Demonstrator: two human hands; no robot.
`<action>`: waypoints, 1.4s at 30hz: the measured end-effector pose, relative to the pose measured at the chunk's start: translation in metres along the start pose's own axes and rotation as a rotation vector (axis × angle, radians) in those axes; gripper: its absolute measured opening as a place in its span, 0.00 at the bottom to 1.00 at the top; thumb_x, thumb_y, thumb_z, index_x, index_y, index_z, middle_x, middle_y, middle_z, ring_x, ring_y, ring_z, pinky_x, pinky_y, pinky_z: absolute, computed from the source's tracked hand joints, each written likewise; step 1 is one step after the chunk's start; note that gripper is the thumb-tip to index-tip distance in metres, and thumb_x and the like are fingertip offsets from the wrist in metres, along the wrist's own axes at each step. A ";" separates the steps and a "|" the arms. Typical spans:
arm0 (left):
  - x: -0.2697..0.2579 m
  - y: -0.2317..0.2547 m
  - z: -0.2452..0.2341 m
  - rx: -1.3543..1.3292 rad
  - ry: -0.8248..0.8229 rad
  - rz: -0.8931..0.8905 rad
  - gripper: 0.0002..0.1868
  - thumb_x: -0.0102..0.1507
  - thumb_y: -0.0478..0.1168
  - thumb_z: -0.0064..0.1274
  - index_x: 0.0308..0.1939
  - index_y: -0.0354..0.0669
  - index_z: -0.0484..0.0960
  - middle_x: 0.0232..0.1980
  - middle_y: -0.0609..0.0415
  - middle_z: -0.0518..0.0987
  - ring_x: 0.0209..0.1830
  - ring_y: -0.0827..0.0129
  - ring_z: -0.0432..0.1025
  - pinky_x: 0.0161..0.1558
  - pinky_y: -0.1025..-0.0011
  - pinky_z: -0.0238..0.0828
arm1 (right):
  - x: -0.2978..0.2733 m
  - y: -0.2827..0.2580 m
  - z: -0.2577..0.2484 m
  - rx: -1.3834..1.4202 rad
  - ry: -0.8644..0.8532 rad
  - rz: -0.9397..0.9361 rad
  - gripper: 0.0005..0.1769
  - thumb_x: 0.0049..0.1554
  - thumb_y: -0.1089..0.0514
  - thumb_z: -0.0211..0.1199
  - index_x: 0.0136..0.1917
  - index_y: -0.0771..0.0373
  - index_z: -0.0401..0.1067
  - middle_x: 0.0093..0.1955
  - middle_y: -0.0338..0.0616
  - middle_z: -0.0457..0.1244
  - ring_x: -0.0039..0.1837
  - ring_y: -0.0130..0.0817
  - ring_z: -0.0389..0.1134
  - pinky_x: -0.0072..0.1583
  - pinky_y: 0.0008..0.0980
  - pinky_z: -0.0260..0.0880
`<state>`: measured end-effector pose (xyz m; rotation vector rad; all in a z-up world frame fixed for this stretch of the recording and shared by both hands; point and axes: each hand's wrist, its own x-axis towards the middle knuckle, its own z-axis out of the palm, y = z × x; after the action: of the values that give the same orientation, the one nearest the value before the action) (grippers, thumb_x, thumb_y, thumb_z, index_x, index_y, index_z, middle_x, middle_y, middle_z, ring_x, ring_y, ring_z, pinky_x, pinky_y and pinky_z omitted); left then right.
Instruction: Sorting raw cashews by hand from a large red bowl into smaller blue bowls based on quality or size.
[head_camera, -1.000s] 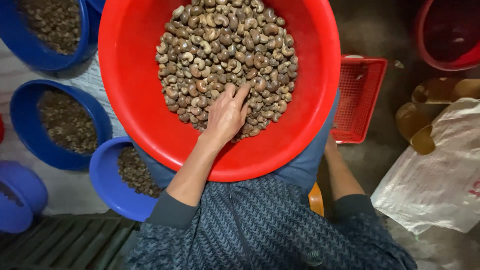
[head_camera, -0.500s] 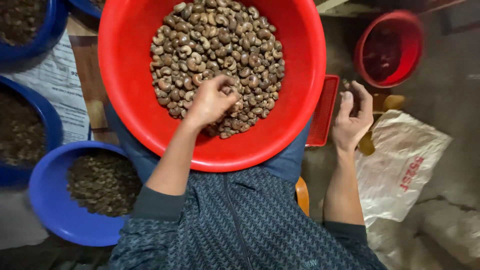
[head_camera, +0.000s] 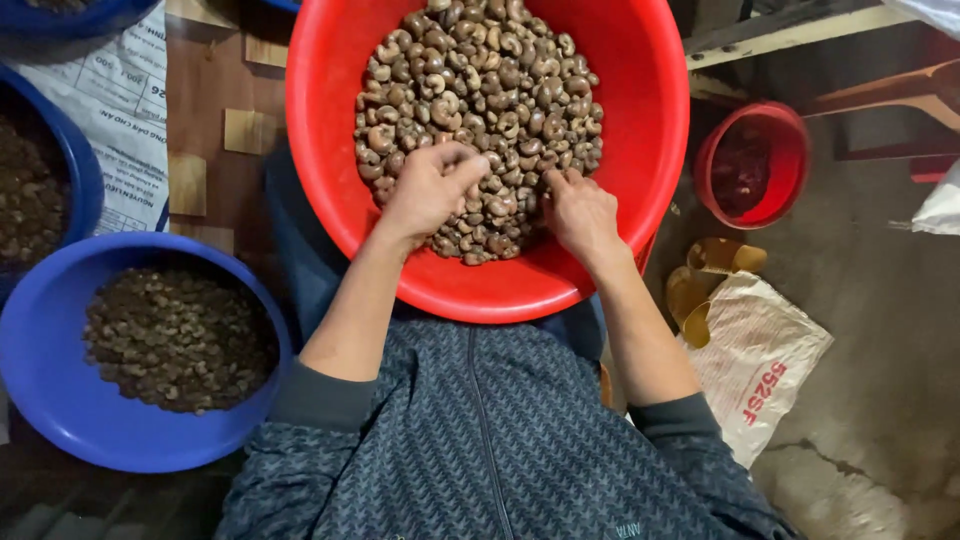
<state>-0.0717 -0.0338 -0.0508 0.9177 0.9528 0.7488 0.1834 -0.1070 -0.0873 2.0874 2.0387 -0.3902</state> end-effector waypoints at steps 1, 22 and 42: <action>0.002 -0.001 0.001 -0.002 0.003 0.000 0.10 0.68 0.39 0.57 0.39 0.33 0.82 0.24 0.48 0.78 0.12 0.73 0.70 0.09 0.78 0.63 | 0.002 0.001 0.002 -0.002 -0.002 -0.003 0.14 0.61 0.49 0.61 0.60 0.48 0.71 0.49 0.41 0.65 0.50 0.51 0.72 0.49 0.56 0.75; 0.051 -0.037 0.024 1.102 -0.192 0.024 0.17 0.64 0.50 0.53 0.40 0.37 0.80 0.34 0.36 0.81 0.40 0.38 0.79 0.40 0.43 0.74 | -0.003 0.000 -0.053 1.806 0.007 0.405 0.16 0.61 0.47 0.58 0.45 0.62 0.70 0.40 0.46 0.63 0.42 0.39 0.73 0.40 0.39 0.81; 0.022 -0.059 0.002 1.305 -0.424 -0.050 0.17 0.61 0.35 0.53 0.54 0.43 0.82 0.37 0.37 0.83 0.42 0.40 0.80 0.42 0.43 0.78 | 0.018 -0.001 0.047 0.184 -0.184 0.042 0.16 0.61 0.41 0.57 0.49 0.54 0.64 0.41 0.50 0.69 0.47 0.62 0.74 0.51 0.60 0.73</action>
<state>-0.0529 -0.0408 -0.1107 2.0589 1.0264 -0.2419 0.1804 -0.1046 -0.1375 2.1031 1.9138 -0.7596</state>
